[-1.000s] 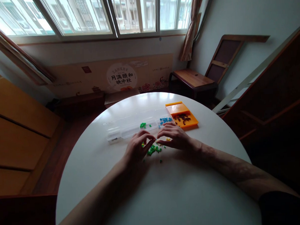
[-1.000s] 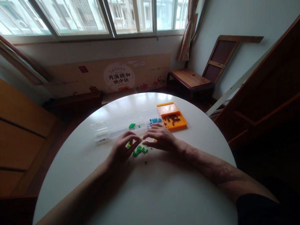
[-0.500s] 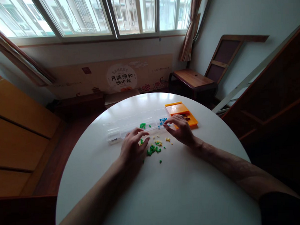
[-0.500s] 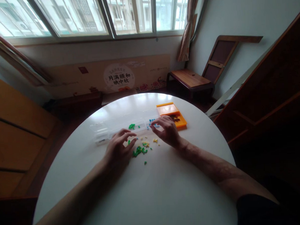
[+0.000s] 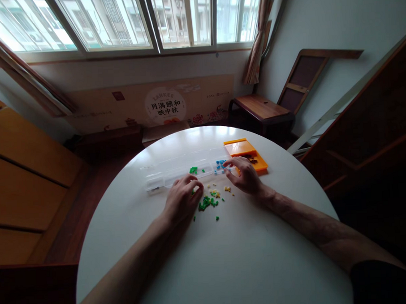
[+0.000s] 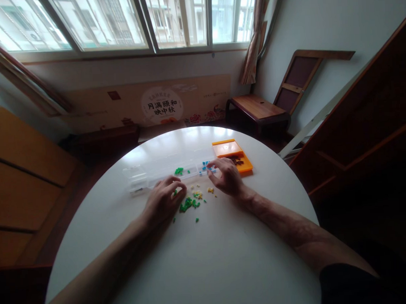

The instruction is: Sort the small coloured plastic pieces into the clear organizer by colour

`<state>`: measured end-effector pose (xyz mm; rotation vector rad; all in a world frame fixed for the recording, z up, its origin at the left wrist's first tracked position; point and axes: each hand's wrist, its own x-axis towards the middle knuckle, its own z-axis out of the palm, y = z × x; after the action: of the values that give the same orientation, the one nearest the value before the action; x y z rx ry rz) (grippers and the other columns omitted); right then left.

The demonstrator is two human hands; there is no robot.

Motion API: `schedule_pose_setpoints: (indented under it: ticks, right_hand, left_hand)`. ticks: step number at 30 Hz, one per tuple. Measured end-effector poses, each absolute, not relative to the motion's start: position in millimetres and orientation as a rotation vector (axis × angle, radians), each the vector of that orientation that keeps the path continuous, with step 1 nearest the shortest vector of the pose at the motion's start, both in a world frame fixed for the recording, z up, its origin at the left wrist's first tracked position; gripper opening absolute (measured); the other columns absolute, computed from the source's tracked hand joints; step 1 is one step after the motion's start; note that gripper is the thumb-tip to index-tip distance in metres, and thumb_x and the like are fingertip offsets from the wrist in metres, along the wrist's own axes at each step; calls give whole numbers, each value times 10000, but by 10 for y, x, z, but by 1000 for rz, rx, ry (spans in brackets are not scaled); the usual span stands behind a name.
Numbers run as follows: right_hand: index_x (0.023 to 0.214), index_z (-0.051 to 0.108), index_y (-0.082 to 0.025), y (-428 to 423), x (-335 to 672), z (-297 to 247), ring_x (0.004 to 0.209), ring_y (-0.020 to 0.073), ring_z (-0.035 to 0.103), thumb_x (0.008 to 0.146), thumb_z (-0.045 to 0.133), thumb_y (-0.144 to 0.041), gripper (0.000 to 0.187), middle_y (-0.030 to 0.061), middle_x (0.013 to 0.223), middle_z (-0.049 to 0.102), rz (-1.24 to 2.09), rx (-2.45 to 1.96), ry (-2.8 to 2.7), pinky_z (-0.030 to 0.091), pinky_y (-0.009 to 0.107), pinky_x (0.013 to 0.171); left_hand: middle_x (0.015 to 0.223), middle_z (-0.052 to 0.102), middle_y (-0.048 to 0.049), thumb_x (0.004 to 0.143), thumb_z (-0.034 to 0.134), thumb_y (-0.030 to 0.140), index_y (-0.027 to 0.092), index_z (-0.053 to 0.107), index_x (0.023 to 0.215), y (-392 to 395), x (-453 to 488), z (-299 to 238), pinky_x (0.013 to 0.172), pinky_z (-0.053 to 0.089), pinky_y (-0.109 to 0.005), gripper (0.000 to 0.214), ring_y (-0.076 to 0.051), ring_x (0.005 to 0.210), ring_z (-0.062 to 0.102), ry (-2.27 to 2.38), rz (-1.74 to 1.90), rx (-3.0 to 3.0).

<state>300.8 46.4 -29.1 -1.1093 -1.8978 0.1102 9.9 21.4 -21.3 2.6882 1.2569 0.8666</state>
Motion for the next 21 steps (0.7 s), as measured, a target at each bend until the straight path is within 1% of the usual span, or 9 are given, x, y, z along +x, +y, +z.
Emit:
schedule_pose_setpoints:
  ticks: [3, 6, 9, 16, 21]
  right_hand:
    - [1080, 736, -250, 434, 2997, -269, 1003, 277, 725, 1006, 685, -232, 92, 45, 1020, 792, 103, -1038, -1954, 520, 469, 1034]
    - [1104, 734, -255, 410, 2977, -256, 1031, 281, 721, 1013, 685, -232, 106, 46, 1053, 797, 87, -976, -2009, 519, 474, 1052]
    - [1118, 731, -261, 403, 2963, -266, 1036, 278, 725, 1013, 693, -224, 117, 41, 1062, 801, 87, -938, -2034, 519, 474, 1059]
    - [1106, 730, -267, 411, 2971, -283, 1052, 271, 732, 1011, 701, -209, 115, 38, 1095, 807, 114, -912, -2051, 516, 480, 1085]
    - [1094, 735, -272, 409, 2970, -279, 1059, 267, 735, 1006, 706, -199, 118, 35, 1097, 810, 130, -904, -2070, 513, 471, 1094]
  left_hand:
    - [1194, 735, -78, 1077, 622, 250, 232, 735, 1050, 212, 107, -206, 957, 498, -403, 118, -259, 1092, 728, 1268, 881, 2686]
    - [1207, 731, -82, 1066, 639, 283, 237, 738, 1069, 194, 120, -186, 979, 503, -417, 109, -273, 1109, 723, 1333, 883, 2660]
    - [1213, 730, -75, 1039, 679, 322, 246, 748, 1072, 181, 122, -177, 978, 506, -421, 108, -276, 1098, 722, 1365, 848, 2646]
    - [1151, 758, -47, 1079, 639, 303, 254, 738, 1007, 188, 113, -178, 944, 481, -397, 132, -244, 1037, 721, 1298, 837, 2710]
    - [1174, 769, -55, 1087, 624, 326, 257, 752, 1089, 184, 126, -186, 952, 482, -404, 145, -256, 1060, 726, 1352, 843, 2710]
